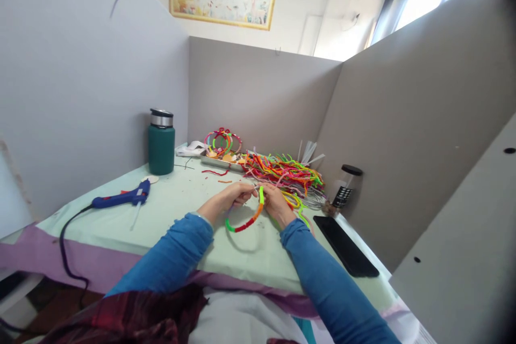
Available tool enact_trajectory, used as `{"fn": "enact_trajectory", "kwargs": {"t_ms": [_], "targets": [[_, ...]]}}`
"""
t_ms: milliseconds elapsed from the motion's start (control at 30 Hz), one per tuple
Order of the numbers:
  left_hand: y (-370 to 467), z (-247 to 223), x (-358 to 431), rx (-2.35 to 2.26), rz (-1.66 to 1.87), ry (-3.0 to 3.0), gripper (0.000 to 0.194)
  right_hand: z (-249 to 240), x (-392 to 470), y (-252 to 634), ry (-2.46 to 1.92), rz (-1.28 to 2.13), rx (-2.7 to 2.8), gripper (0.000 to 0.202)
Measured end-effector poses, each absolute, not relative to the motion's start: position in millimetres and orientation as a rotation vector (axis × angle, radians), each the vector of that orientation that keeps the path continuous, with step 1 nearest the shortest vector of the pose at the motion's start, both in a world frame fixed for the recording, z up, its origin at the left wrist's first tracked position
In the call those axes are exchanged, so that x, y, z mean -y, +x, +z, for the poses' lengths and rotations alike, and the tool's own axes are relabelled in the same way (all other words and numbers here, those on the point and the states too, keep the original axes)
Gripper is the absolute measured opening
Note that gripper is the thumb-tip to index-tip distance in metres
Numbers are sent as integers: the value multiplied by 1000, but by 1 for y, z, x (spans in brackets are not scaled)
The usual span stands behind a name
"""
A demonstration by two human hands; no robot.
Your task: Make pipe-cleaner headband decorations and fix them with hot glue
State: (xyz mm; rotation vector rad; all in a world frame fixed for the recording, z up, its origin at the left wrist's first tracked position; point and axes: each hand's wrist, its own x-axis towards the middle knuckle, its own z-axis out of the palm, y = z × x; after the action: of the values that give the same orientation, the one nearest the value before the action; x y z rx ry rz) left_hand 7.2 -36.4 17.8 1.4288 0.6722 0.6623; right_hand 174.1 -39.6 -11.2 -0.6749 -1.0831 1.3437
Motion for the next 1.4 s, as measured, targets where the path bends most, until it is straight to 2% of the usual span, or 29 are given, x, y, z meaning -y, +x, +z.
{"fn": "enact_trajectory", "kwargs": {"t_ms": [167,367,500,733,933,1200,1400], "targets": [[7,21,35,-598,703,1322,22,-8,43,172,-699,1306,1053,25],[8,22,35,-609,846,1288,30,-5,47,171,-713,1265,1106,28],[9,20,33,-642,939,1304,29,-5,47,169,-702,1286,1122,27],[15,15,30,-885,1099,1528,25,-6,48,170,-697,1334,1166,21],[17,6,17,-934,1224,1788,34,-8,46,172,-642,1475,1086,24],[17,-2,11,-855,1190,1939,44,-8,46,172,-627,1514,1041,22],[16,-2,12,-972,1209,1963,39,-3,49,170,-612,1504,1031,27]]}}
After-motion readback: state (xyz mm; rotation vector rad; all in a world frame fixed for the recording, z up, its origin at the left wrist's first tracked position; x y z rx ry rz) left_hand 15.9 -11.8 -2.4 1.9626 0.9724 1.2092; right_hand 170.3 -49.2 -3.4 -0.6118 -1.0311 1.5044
